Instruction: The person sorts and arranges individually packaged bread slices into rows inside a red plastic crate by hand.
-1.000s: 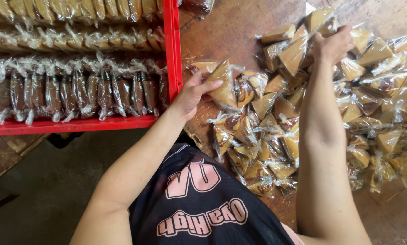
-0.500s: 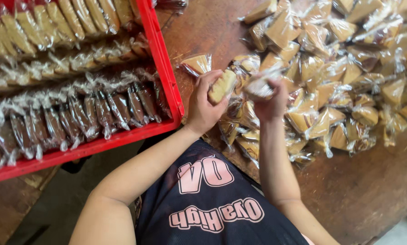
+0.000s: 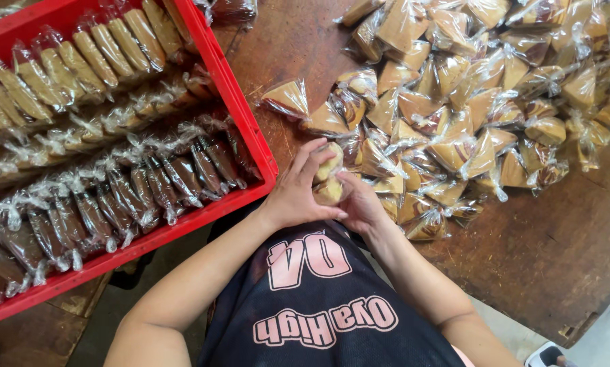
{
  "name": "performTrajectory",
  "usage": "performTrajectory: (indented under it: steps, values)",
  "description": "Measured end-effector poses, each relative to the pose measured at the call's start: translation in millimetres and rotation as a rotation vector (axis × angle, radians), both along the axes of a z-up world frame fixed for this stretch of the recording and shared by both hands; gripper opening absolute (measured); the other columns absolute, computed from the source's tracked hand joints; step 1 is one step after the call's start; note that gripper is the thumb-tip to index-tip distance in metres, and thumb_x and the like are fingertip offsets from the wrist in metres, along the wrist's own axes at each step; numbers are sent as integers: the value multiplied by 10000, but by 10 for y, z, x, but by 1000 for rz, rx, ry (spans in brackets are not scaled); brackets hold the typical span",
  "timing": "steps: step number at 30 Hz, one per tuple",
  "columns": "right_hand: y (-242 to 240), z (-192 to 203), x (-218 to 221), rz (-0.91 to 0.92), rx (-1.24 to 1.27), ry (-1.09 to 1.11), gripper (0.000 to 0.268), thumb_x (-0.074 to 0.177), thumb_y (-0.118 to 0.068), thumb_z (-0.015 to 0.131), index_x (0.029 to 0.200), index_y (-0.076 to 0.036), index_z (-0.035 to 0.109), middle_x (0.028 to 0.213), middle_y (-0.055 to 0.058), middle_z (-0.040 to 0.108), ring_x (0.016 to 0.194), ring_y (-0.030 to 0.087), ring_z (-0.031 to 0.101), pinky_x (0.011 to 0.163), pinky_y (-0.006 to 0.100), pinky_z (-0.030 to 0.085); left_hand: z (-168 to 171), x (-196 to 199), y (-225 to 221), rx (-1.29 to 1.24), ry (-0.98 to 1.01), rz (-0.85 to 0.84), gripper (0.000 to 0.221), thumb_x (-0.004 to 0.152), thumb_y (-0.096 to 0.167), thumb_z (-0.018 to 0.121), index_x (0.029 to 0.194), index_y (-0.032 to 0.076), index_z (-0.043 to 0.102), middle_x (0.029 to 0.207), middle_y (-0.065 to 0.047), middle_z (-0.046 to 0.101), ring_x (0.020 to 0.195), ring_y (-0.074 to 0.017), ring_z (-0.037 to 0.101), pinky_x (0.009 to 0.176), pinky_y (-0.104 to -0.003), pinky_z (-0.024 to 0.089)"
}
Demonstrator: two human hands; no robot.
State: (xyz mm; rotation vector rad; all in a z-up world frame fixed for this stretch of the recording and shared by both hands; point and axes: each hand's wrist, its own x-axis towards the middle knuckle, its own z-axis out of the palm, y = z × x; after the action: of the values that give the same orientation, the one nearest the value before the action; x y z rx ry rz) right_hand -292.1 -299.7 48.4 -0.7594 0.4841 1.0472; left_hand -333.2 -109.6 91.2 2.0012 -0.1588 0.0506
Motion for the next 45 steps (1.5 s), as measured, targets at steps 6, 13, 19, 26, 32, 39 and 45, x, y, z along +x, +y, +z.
performTrajectory:
  steps: [6, 13, 19, 26, 32, 39, 45]
  values:
    - [-320, -56, 192, 550, -227, -394, 262, 992, -302, 678, 1112, -70, 653, 1020, 22, 704, 952, 187, 672, 751, 372, 559, -3, -340, 176, -159, 132, -64, 858, 675, 211, 878, 1417, 110, 460, 1544, -174, 453, 1419, -356, 521, 1159, -421, 461]
    - [-7, -679, 2029, 409, -1065, -1478, 403, 935, -337, 771, 1221, -65, 689, 1069, 123, 711, 1008, 250, 683, 882, 405, 537, 125, -873, 184, -949, 485, -136, 800, 738, 163, 840, 1407, 70, 410, 1404, -116, 573, 1316, -224, 569, 1122, -362, 468]
    - [457, -1257, 2797, 272, -1510, -1748, 570, 778, -245, 875, 1277, -99, 640, 1221, 195, 570, 1139, 421, 510, 977, 517, 427, 233, -1237, 134, -807, 517, -105, 823, 752, 198, 827, 1440, 70, 395, 1346, -83, 634, 1266, -168, 594, 1087, -325, 475]
    - [505, -1401, 2831, 253, -1560, -1641, 591, 846, -218, 840, 1366, -154, 567, 1188, 191, 634, 1069, 420, 629, 921, 526, 510, 126, -1607, 480, -1109, 205, 143, 678, 804, 148, 840, 1375, 41, 491, 1319, -158, 674, 1209, -200, 662, 1047, -356, 541]
    - [243, -866, 2805, -90, -259, -815, 303, 951, 7, 718, 1184, -134, 586, 1078, 17, 620, 954, 170, 597, 802, 366, 477, -9, -1959, 2169, -1206, -4, 563, 607, 856, 223, 813, 1349, 21, 523, 1311, -237, 668, 1160, -317, 683, 961, -441, 597]
    - [265, -605, 1868, -256, -100, -610, 368, 1102, -339, 539, 1346, -76, 621, 1168, 60, 653, 968, 177, 587, 814, 324, 442, 14, -2458, 4777, -100, -90, 1139, 535, 874, 243, 881, 1262, 63, 558, 1182, -100, 733, 1087, -251, 737, 955, -380, 615]
    - [573, -303, 986, -298, -173, -730, 389, 1130, -348, 473, 1385, -69, 561, 1222, 91, 635, 1014, 219, 594, 883, 397, 475, -553, -1839, 6016, 749, 269, 1195, 610, 757, 461, 893, 1021, 36, 543, 950, -231, 710, 873, -425, 688, 780, -509, 549]
